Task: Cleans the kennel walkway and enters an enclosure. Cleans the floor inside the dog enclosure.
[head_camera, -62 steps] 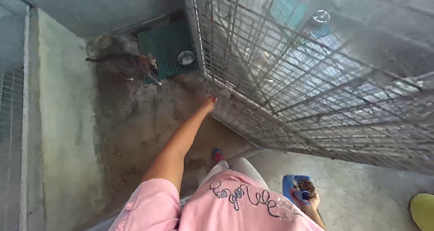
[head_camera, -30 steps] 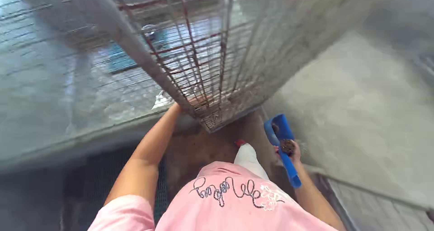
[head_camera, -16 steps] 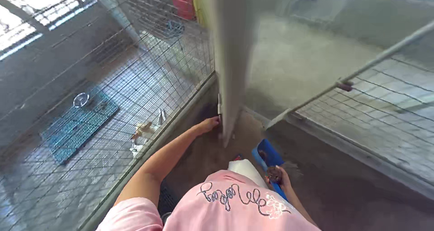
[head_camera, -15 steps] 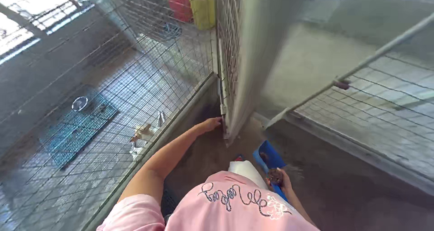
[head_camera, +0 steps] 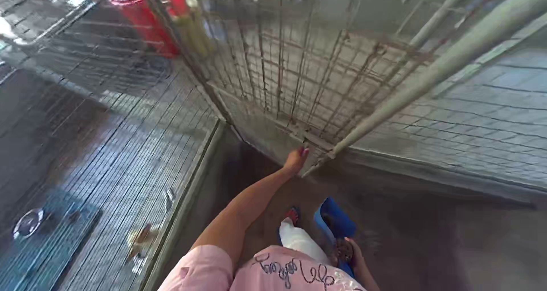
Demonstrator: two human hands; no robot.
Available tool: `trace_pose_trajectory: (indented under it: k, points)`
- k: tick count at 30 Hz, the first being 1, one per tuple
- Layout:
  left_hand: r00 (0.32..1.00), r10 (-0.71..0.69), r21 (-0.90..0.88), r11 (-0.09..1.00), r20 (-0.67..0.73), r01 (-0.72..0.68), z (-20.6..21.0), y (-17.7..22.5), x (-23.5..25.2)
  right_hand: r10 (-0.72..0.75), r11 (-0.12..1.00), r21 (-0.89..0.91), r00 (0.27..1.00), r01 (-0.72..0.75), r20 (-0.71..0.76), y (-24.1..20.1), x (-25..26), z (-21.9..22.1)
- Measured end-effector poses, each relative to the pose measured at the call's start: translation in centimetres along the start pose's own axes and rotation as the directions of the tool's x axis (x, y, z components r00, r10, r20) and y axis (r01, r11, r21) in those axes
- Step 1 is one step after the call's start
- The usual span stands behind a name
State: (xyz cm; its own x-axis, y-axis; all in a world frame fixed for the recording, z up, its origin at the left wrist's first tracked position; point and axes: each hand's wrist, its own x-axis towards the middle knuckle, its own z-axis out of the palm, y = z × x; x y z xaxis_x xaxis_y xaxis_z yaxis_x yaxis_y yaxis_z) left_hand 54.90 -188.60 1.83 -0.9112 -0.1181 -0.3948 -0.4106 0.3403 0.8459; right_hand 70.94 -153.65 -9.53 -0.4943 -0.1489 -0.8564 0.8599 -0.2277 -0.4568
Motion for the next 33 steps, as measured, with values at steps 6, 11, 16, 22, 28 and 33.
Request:
trace_pose_trajectory:
  k: [6, 11, 16, 22, 28, 33]
  points:
    - [0.987, -0.006, -0.236, 0.971, -0.162, -0.033, 2.3, 4.1, 9.4, 0.047, 0.999, 0.010, 0.998, -0.047, 0.031, -3.8, 2.9, 1.7]
    - [0.981, -0.049, -0.227, 0.974, -0.189, 0.005, 1.8, 7.3, 14.1, 0.117, 0.993, 0.007, 0.993, -0.117, -0.015, -6.5, 4.5, 2.8]
    - [0.975, -0.178, -0.344, 0.931, -0.135, 0.123, 1.8, 9.9, 15.0, 0.069, 0.995, -0.064, 0.992, -0.076, -0.102, -7.8, 5.4, 4.6]
    - [0.970, -0.197, -0.513, 0.823, 0.142, 0.242, 3.5, 13.6, 14.0, 0.054, 0.970, -0.230, 0.992, -0.079, -0.116, -8.0, 7.7, 6.8]
    - [0.997, -0.010, -0.151, 0.988, 0.081, 0.022, 6.1, 6.2, 11.0, 0.095, 0.947, -0.305, 0.995, -0.102, -0.037, -6.8, 10.2, 11.7]
    - [0.934, -0.354, -0.453, 0.841, -0.046, 0.296, 6.9, -7.3, -5.8, 0.046, 0.949, -0.316, 0.983, 0.013, 0.178, -2.2, 10.7, 15.4]
